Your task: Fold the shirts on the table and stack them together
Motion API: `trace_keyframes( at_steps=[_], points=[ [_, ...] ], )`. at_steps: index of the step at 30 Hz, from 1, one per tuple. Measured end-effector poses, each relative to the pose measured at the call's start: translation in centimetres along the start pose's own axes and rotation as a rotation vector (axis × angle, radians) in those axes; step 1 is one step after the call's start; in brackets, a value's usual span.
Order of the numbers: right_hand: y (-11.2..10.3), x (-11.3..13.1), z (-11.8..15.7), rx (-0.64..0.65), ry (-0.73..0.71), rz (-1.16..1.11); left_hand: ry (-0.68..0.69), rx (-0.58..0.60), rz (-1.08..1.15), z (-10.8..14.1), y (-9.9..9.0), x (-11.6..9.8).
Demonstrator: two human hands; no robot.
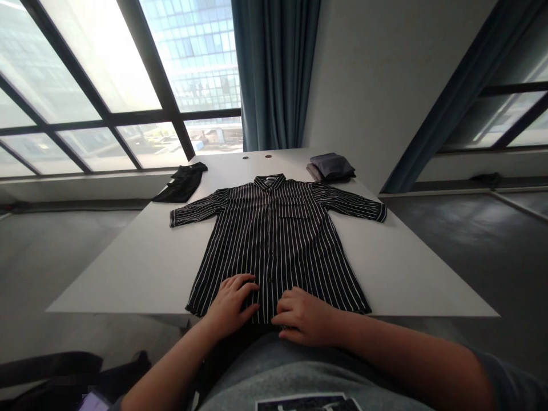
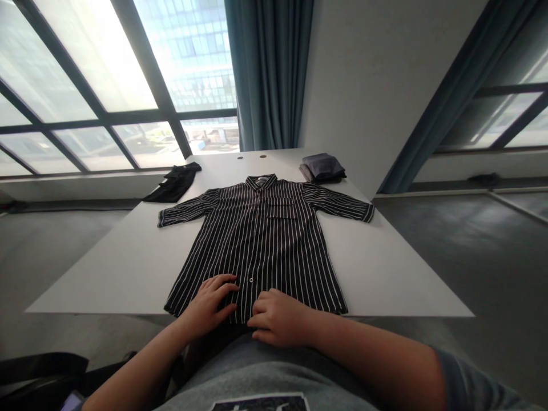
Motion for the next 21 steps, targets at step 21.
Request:
trace_keyframes(
  at_steps=[21],
  points=[
    [-1.0,-5.3,0.1,0.065,0.223,-0.047,-0.136,-0.073,-0.247,-1.9,0.8,4.3]
  ],
)
Point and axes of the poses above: each hand's wrist, its own z-axis away from the middle knuckle, its own y-axis out of the palm, x = y × z, the point moved 9 cm from there along -z, towards the middle knuckle, and after that the axes turned 10 degrees about x, right-handed, at the moved point
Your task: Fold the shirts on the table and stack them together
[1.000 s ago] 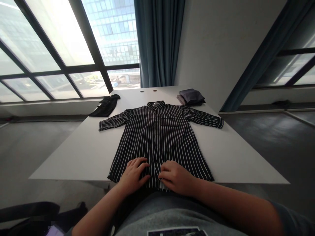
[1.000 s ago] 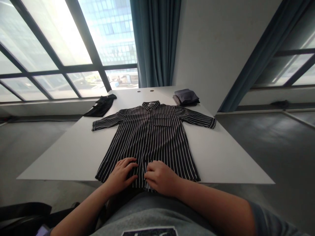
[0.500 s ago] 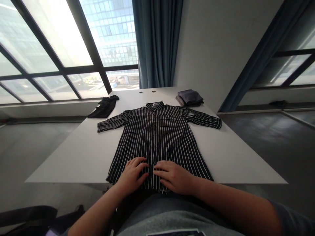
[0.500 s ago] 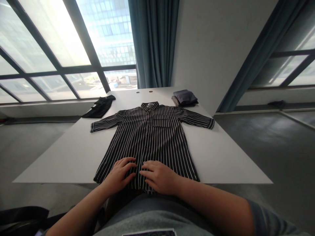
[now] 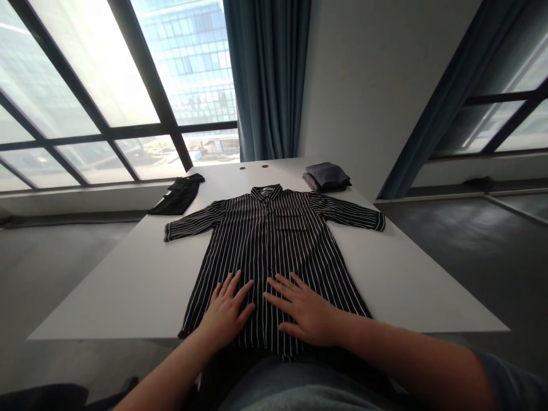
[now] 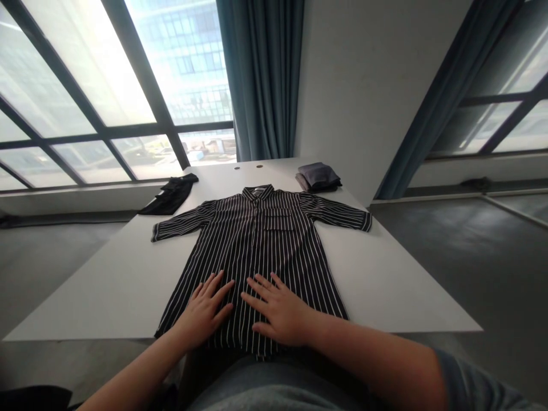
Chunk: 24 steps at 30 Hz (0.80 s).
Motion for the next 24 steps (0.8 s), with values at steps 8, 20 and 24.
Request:
trace_keyframes(
  at_steps=[8,20,24],
  points=[
    [-8.9,-19.3,-6.4,-0.063,0.485,0.109,-0.177,0.211,-0.051,-13.4,-4.2,7.0],
    [-11.3,-35.1,-9.7,-0.096,0.836,0.041,-0.395,0.151,-0.089,-30.2,-5.8,17.5],
    [-10.3,-36.5,-9.0,-0.114,0.859,0.060,-0.533,0.193,-0.047,-31.6,-5.3,21.7]
  ],
)
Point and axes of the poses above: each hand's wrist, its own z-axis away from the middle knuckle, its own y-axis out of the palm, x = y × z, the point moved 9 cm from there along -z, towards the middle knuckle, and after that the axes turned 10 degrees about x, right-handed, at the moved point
